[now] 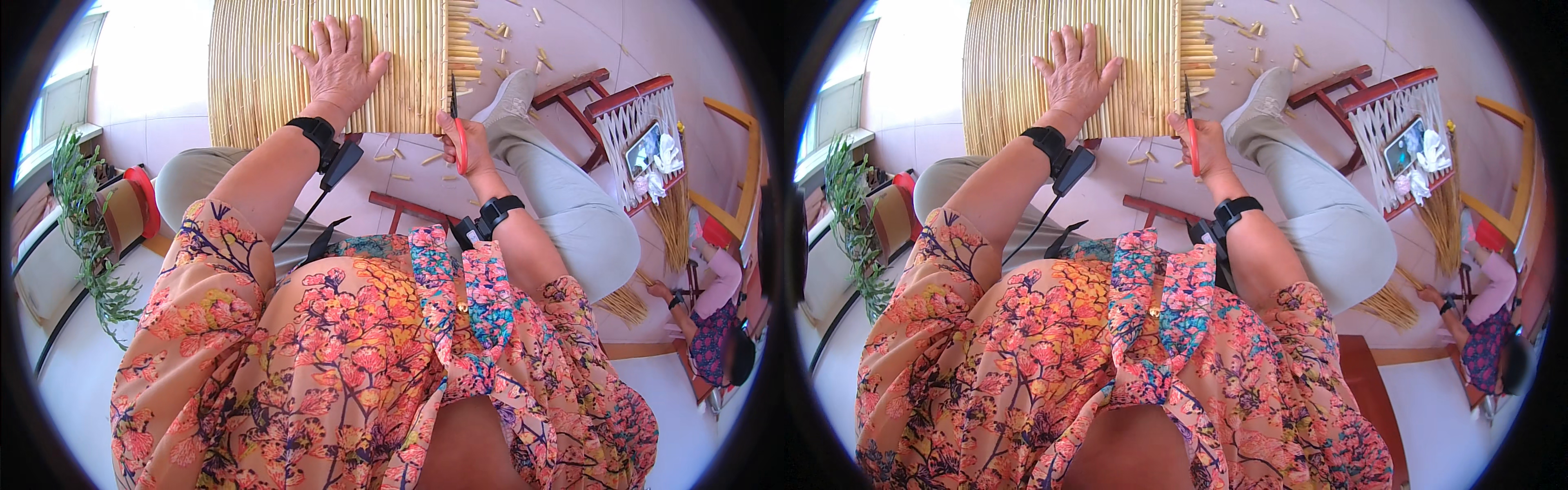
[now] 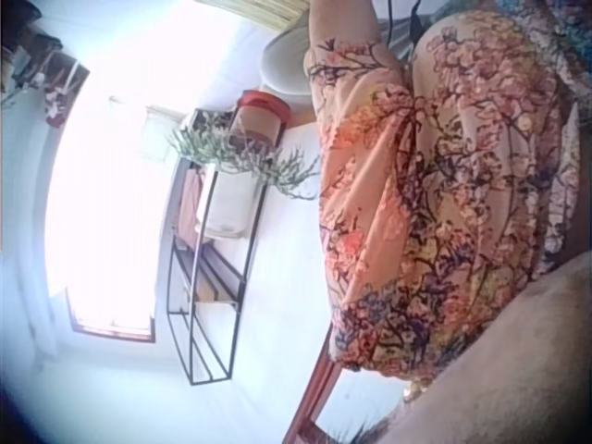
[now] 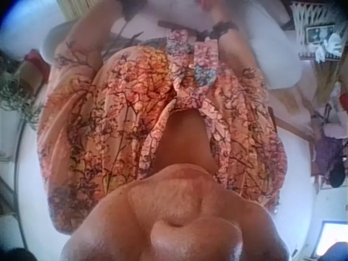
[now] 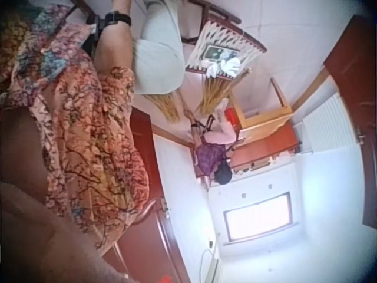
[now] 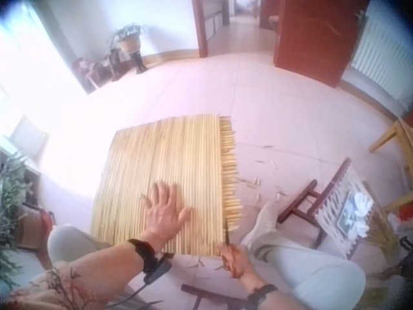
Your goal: Weaving bamboo strips together and trimming the edges with scissors to create a mat.
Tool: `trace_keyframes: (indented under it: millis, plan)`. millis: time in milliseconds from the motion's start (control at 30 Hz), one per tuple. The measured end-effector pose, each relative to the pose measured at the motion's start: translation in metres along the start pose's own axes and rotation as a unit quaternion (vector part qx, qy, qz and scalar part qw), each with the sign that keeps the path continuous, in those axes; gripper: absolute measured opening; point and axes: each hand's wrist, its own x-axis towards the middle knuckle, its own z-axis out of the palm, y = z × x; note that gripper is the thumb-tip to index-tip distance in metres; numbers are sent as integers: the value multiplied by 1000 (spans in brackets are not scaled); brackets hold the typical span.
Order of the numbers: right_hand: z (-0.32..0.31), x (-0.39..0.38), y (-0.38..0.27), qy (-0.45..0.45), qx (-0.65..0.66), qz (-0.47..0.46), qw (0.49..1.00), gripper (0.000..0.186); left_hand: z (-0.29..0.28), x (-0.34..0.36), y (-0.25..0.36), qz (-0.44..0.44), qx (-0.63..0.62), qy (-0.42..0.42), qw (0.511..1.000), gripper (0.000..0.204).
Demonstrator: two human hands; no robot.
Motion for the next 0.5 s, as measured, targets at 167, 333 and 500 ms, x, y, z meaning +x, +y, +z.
trace_keyframes:
  millis: [167, 333, 500]
  plan:
    - [-1, 0, -8, 11, -98, -60, 993, 50, -4, -1, 1, -2, -9, -15, 1000, 73]
    - [0, 0, -24, 0, -154, -105, 982, 55, -4, -2, -1, 7, -9, -4, 1000, 71]
    - [2, 0, -22, -9, -148, -98, 984, 53, -4, -2, -2, 13, -7, 5, 1000, 71]
